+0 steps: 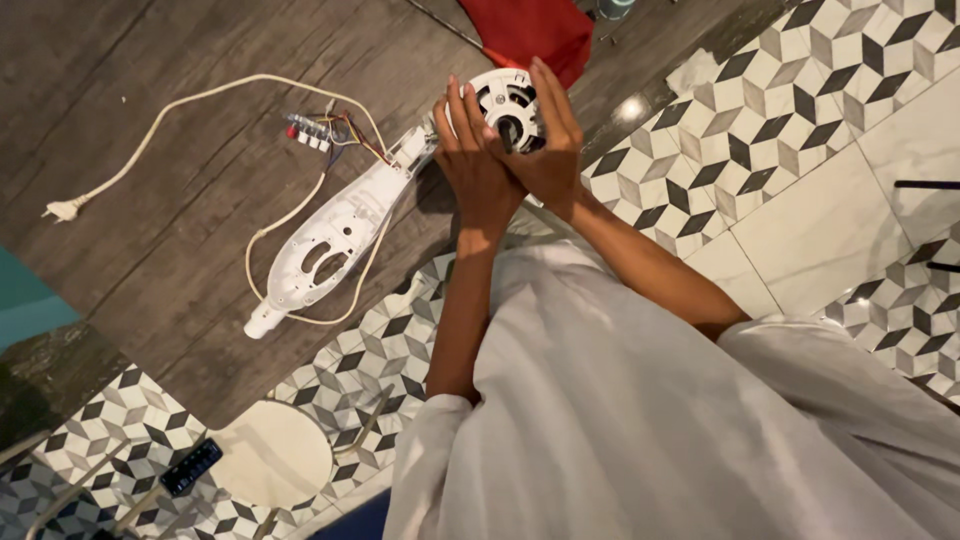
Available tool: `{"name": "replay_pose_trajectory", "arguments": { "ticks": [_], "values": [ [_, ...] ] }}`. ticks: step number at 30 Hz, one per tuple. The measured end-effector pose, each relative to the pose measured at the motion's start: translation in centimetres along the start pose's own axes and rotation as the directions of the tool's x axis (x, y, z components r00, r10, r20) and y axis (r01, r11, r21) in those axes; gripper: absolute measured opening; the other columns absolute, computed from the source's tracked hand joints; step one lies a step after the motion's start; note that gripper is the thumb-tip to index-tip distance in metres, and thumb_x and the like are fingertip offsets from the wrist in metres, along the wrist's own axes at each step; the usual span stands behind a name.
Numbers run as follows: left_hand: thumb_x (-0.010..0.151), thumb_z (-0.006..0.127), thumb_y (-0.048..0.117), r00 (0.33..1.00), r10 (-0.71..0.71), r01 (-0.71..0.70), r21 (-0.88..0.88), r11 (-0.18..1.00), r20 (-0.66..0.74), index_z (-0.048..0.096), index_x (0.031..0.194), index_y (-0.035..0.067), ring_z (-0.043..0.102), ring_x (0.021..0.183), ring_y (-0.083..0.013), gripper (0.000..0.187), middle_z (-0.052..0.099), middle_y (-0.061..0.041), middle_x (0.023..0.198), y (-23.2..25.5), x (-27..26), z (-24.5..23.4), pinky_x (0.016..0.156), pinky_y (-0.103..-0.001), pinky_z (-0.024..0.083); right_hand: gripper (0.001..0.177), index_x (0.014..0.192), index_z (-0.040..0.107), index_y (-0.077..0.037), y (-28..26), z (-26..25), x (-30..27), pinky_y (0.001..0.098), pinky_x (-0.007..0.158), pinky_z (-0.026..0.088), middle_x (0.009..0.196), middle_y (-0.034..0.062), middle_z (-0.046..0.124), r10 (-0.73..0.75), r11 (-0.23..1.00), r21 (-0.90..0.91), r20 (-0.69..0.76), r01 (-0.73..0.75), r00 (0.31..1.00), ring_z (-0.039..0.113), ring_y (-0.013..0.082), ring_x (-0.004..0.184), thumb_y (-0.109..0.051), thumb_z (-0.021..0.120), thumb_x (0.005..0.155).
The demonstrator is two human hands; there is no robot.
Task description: The person disassembles a fan motor housing, removes internal components, and uses a screwdriver to adjust or remove parts from the motor assembly. The person then reassembles the housing and secures it with screws.
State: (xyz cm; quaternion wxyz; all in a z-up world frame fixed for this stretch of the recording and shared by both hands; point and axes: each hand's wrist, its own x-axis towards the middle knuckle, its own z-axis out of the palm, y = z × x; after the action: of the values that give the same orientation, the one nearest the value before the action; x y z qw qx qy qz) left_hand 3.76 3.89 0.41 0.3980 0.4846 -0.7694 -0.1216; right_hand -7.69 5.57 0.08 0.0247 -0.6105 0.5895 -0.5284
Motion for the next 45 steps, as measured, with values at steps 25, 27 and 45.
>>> {"name": "replay_pose_trajectory", "arguments": {
  "ticks": [25,27,45],
  "values": [
    [0.108,0.05,0.021,0.999,0.003,-0.001,0.056,0.998,-0.044,0.032,0.158,0.0,0.039,0.149,-0.0407,0.057,0.034,-0.019,0.165,-0.1,0.1,1.6,0.095,-0.048,0.041,0.074,0.151,0.043,0.01,2.8,-0.1,-0.2,0.0501,0.114,0.052,0.148,0.0291,0.052,-0.087,0.99,-0.103,0.075,0.094,0.993,0.058,0.045,0.135,-0.015,0.087,0.096],
    [0.107,0.05,0.022,0.999,0.014,-0.013,0.033,0.999,-0.048,0.033,0.156,-0.001,0.04,0.149,-0.0416,0.057,0.035,-0.02,0.164,-0.1,0.4,1.5,0.095,-0.05,0.041,0.074,0.15,0.043,0.01,2.7,-0.1,0.0,0.0503,0.114,0.052,0.148,0.0292,0.052,-0.092,0.991,-0.087,0.083,0.099,0.992,0.058,0.0444,0.134,-0.014,0.086,0.095],
    [0.085,0.067,0.029,0.999,-0.008,0.011,0.058,0.998,-0.053,0.025,0.16,-0.001,0.031,0.153,-0.0425,0.092,0.027,-0.018,0.167,-0.9,0.1,1.4,0.099,-0.052,0.043,0.103,0.166,0.026,-0.004,3.2,-1.1,-0.3,0.0454,0.133,0.038,0.172,0.0182,0.028,-0.015,0.996,0.085,0.235,-0.005,0.972,0.035,0.0362,0.161,-0.037,0.091,0.094]
  ]
}}
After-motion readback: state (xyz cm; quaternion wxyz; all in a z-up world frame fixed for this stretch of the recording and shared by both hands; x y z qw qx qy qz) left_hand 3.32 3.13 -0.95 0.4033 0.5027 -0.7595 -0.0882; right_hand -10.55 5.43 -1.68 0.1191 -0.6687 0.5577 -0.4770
